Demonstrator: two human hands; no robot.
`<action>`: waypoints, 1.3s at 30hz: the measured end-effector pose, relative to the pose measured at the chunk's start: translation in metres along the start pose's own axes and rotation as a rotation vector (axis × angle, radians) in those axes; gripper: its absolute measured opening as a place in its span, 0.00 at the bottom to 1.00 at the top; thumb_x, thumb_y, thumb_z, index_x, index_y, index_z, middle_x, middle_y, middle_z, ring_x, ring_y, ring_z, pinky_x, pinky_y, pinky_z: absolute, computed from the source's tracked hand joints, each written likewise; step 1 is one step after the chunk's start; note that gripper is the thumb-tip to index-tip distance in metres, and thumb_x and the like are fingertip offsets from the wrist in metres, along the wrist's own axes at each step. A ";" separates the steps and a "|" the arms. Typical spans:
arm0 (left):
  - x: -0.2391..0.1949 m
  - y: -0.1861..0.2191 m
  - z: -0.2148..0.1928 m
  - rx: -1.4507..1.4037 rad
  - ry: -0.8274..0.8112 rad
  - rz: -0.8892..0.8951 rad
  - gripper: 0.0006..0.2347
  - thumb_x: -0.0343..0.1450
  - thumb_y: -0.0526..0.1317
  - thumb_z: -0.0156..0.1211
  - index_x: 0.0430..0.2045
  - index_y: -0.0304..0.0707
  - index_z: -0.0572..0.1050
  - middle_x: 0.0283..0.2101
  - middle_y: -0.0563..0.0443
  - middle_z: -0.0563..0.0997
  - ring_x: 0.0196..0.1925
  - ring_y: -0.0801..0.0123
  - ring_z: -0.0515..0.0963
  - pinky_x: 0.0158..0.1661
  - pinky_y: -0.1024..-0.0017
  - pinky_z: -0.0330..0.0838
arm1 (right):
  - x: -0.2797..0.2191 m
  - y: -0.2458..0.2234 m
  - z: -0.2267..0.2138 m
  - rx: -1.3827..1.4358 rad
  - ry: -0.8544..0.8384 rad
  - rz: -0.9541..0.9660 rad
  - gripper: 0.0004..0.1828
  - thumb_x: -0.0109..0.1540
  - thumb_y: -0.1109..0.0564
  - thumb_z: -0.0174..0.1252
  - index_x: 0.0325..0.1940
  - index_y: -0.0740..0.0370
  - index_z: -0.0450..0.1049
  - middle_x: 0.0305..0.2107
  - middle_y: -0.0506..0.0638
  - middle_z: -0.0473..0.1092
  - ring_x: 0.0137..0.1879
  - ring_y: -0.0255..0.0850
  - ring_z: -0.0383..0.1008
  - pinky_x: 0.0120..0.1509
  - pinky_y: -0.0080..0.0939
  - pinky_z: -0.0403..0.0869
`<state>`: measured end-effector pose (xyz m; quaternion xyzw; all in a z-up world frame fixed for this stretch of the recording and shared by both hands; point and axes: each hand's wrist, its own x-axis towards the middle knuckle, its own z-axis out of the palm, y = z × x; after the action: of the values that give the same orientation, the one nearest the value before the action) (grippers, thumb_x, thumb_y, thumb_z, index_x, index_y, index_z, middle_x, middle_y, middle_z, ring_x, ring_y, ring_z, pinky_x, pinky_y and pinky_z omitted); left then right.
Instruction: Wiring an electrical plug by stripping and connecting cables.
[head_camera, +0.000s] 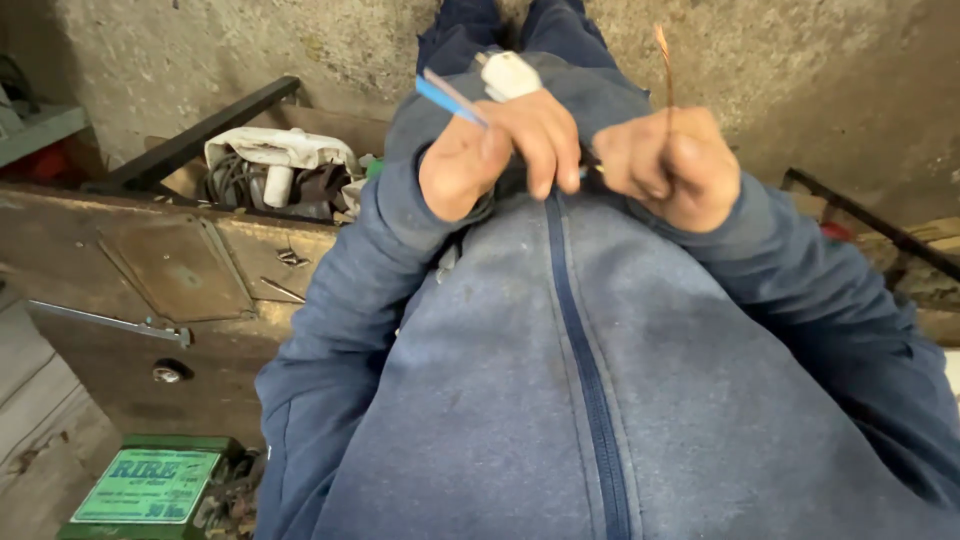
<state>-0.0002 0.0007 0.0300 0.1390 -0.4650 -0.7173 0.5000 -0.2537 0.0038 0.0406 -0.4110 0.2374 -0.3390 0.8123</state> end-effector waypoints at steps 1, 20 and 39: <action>-0.001 0.002 0.001 -0.005 -0.002 -0.007 0.25 0.84 0.55 0.37 0.31 0.32 0.74 0.42 0.43 0.80 0.48 0.61 0.75 0.55 0.68 0.66 | -0.003 -0.006 0.006 0.004 0.008 0.000 0.32 0.73 0.37 0.46 0.20 0.58 0.59 0.16 0.51 0.64 0.24 0.37 0.56 0.32 0.37 0.58; -0.018 -0.009 0.019 -0.019 0.098 -0.087 0.30 0.81 0.58 0.44 0.13 0.32 0.60 0.20 0.46 0.66 0.24 0.61 0.68 0.27 0.69 0.60 | -0.032 -0.004 0.025 0.102 0.445 -0.051 0.30 0.70 0.46 0.51 0.18 0.59 0.51 0.12 0.50 0.52 0.21 0.37 0.44 0.31 0.42 0.51; -0.016 -0.033 0.004 -0.186 0.469 -0.175 0.25 0.84 0.57 0.37 0.32 0.31 0.69 0.37 0.39 0.79 0.25 0.72 0.68 0.33 0.76 0.65 | -0.023 0.011 -0.019 0.243 0.599 -0.076 0.24 0.77 0.41 0.49 0.33 0.57 0.61 0.24 0.50 0.61 0.29 0.38 0.55 0.32 0.37 0.55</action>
<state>-0.0147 0.0181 0.0015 0.2948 -0.2547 -0.7456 0.5407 -0.2774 0.0155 0.0238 -0.2018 0.4079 -0.5010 0.7362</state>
